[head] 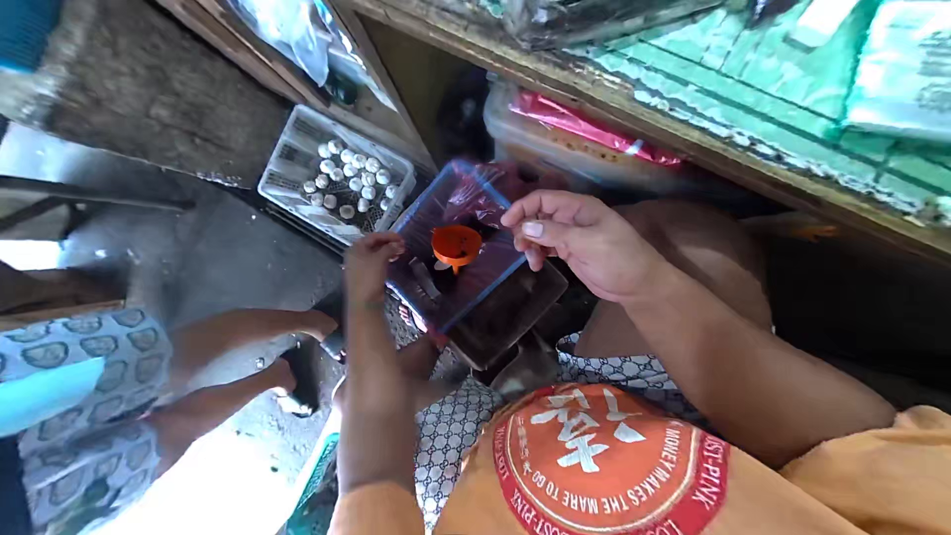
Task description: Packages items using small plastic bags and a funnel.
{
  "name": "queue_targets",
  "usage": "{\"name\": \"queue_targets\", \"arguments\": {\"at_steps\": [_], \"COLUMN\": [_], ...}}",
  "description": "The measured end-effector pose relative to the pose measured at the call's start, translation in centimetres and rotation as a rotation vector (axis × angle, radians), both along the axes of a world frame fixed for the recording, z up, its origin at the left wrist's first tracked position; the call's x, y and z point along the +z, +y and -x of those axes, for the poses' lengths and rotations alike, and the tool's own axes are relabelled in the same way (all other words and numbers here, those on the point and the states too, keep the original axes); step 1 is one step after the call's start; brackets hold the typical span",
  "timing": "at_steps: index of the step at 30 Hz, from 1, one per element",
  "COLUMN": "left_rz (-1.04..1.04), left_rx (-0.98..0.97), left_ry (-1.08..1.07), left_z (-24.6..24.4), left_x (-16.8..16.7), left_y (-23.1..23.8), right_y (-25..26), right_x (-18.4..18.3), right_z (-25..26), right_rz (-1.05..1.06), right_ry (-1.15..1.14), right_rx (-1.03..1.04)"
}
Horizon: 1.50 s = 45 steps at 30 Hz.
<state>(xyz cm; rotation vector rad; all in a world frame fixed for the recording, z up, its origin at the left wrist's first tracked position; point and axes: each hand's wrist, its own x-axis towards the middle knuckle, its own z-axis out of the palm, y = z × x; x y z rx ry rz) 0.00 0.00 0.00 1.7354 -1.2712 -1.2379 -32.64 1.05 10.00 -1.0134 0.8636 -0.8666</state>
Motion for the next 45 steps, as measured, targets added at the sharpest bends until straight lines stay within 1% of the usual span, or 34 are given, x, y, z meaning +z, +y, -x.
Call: {"name": "queue_targets", "arguments": {"at_steps": [1,2,3,4,5,6,8,9,11,13,15,17,18,19,20,21,22,23,24,25,27,30,31,33,35,37,41,43,45], "left_rz": [-0.179,-0.320,-0.443,-0.546,-0.606,-0.642,-0.646,-0.617,-0.543,-0.481,-0.402,-0.268,-0.195,-0.134,-0.090,-0.044,0.009,0.036,0.049,0.049,0.050,0.018,0.014,0.049,0.114,0.128,0.140,0.141,0.119], "left_rx": [0.071,0.072,0.037,-0.009,-0.032,-0.030,0.006,0.025,0.077,0.186,0.371,0.534,0.552,0.528,0.475,0.387,0.263,0.132,0.043,-0.010,-0.044,-0.036,-0.042,-0.094,-0.145,-0.167,-0.040,0.031,0.134], "left_ry": [-0.180,-0.370,-0.535,-0.665,-0.752,-0.801,-0.800,-0.745,-0.550,-0.259,0.032,0.288,0.388,0.441,0.431,0.352,0.220,0.071,-0.035,-0.107,-0.157,-0.209,-0.215,-0.182,-0.072,0.066,0.250,0.268,0.272], "left_z": [0.4,0.8,1.4,2.1,2.7,3.2,3.3,3.0,1.9,1.0,0.9,2.7,4.2,5.6,7.0,8.3,9.3,9.9,10.3,10.5,10.3,9.0,8.6,8.1,7.3,6.4,4.9,4.3,4.7], "left_x": [-5.2,-9.5,-12.9,-15.4,-17.3,-18.4,-18.8,-18.4,-17.1,-16.0,-13.9,-9.1,-6.2,-3.5,-1.0,1.3,3.4,5.0,6.2,7.2,8.2,8.7,8.7,9.0,9.6,10.2,10.5,11.1,11.6], "left_y": [-0.5,-0.7,-0.8,-0.5,-0.2,0.0,0.2,0.4,0.7,2.1,4.0,5.2,6.0,7.0,8.2,9.2,9.7,10.1,10.3,10.6,11.2,12.3,12.6,13.3,13.8,14.6,15.4,16.2,16.4], "right_y": [0.1,0.1,0.0,0.0,0.0,0.0,-0.1,-0.2,-0.4,-0.4,-0.1,0.2,0.4,0.7,1.3,2.2,3.0,3.5,3.7,3.7,3.4,4.1,4.5,4.9,4.2,3.2,2.2,2.7,2.8], "right_x": [-0.1,-0.3,-0.5,-0.7,-0.9,-0.9,-1.0,-0.9,-0.9,-1.1,-1.4,-2.0,-2.5,-3.1,-3.7,-4.4,-5.1,-5.5,-5.8,-5.8,-5.2,-4.0,-3.8,-3.9,-3.9,-3.7,-3.0,-2.3,-1.5], "right_z": [-0.1,-0.3,-0.4,-0.4,-0.3,-0.3,-0.2,-0.3,-0.5,-0.8,-1.1,-1.4,-1.5,-2.0,-2.7,-3.6,-4.6,-5.6,-6.2,-6.6,-6.4,-5.9,-5.9,-5.6,-4.9,-3.8,-3.1,-4.0,-4.1], "right_rz": [-0.016,-0.024,-0.030,-0.041,-0.048,-0.051,-0.045,-0.042,-0.023,0.001,0.034,0.075,0.084,0.086,0.069,0.047,0.037,0.040,0.044,0.061,0.110,0.078,0.058,0.050,0.059,0.036,-0.064,-0.104,-0.128], "right_ry": [0.004,0.014,0.024,0.040,0.056,0.068,0.069,0.067,0.061,0.074,0.151,0.327,0.442,0.544,0.605,0.597,0.534,0.444,0.358,0.311,0.335,0.347,0.344,0.328,0.263,0.164,-0.001,-0.041,-0.054], "right_rx": [0.003,0.007,0.012,0.014,0.009,0.001,-0.009,-0.008,-0.001,0.013,0.029,0.075,0.141,0.237,0.341,0.405,0.426,0.434,0.417,0.382,0.377,0.522,0.557,0.560,0.563,0.543,0.419,0.402,0.372]}}
